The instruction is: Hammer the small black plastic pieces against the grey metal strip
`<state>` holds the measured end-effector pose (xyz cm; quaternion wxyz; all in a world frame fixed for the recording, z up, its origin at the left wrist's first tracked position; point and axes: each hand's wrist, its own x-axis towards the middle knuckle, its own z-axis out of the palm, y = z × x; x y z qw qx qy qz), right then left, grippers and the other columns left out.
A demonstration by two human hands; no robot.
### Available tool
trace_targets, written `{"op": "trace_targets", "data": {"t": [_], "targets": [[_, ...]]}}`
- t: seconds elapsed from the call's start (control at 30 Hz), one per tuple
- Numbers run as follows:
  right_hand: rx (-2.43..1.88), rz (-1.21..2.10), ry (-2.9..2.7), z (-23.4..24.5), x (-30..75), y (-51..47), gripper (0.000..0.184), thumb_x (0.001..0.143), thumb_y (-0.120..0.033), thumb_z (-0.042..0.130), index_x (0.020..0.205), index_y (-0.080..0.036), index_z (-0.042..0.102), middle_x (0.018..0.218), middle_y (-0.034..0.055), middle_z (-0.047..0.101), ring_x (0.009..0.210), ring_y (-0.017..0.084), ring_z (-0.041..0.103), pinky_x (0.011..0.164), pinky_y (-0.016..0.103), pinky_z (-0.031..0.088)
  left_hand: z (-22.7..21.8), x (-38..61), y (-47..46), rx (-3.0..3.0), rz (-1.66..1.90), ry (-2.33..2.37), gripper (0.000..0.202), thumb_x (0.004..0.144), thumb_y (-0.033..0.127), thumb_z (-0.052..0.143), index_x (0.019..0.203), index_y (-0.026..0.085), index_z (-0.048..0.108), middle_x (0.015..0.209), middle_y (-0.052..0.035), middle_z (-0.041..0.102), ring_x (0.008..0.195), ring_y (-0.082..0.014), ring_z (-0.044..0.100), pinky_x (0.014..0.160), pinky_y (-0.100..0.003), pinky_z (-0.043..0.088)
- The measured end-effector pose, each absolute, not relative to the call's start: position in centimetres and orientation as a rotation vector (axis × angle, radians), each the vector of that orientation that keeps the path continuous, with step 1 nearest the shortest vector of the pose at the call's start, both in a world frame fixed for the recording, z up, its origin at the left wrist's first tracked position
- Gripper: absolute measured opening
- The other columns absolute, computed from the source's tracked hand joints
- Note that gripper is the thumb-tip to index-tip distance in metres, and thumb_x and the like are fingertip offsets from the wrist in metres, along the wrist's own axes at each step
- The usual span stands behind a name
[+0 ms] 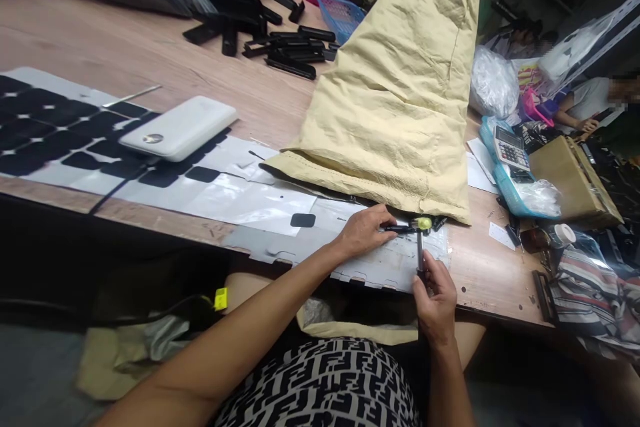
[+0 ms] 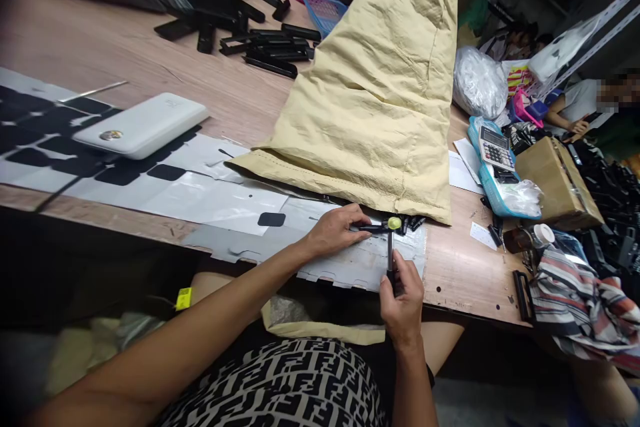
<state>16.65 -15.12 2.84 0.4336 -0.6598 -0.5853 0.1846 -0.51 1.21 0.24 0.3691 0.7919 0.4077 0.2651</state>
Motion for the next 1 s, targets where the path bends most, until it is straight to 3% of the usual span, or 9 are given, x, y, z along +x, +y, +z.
{"op": "trace_targets", "data": {"t": [0.37, 0.77, 0.87, 1.0], "targets": [[-1.555, 0.374, -1.672, 3.8, 14.7, -14.3, 0.053, 0.088, -0.011, 0.056, 0.139, -0.027, 0.062, 0.099, 0.0068, 0.067, 0.088, 0.021, 0.065, 0.081, 0.036, 0.057, 0.2, -0.3, 1.3, 1.985, 0.723, 1.039, 0.013, 0.077, 0.025, 0.072, 0.088, 0.021, 0.077, 0.083, -0.0004, 0.063, 0.076, -0.0155, 0.059, 0.066, -0.027, 0.041], [-1.643, 0.411, -1.573, 4.6, 15.0, -14.5, 0.046, 0.087, -0.016, 0.061, 0.132, -0.025, 0.067, 0.094, 0.006, 0.068, 0.08, 0.019, 0.062, 0.076, 0.035, 0.056, 0.5, -0.4, 1.2, 1.946, 0.708, 1.061, 0.013, 0.075, 0.023, 0.071, 0.087, 0.019, 0.076, 0.082, -0.0005, 0.062, 0.075, -0.0156, 0.059, 0.067, -0.028, 0.041], [-1.664, 0.478, -1.338, 3.9, 15.4, -14.5, 0.044, 0.084, -0.021, 0.067, 0.128, -0.023, 0.07, 0.097, 0.0059, 0.067, 0.076, 0.016, 0.06, 0.07, 0.032, 0.055, 0.5, -0.5, 1.1, 1.949, 0.76, 1.03, 0.014, 0.083, 0.03, 0.065, 0.084, 0.019, 0.073, 0.083, -0.0011, 0.062, 0.075, -0.0156, 0.058, 0.069, -0.028, 0.042], [-1.526, 0.643, -0.86, 2.8, 16.6, -13.7, 0.053, 0.078, -0.028, 0.073, 0.13, -0.018, 0.066, 0.092, 0.0034, 0.066, 0.064, 0.012, 0.059, 0.057, 0.028, 0.05, 0.8, -0.8, 1.1, 1.842, 0.904, 0.97, 0.045, 0.099, 0.043, 0.041, 0.065, 0.018, 0.058, 0.074, -0.0018, 0.054, 0.07, -0.0153, 0.053, 0.069, -0.03, 0.042]]}}
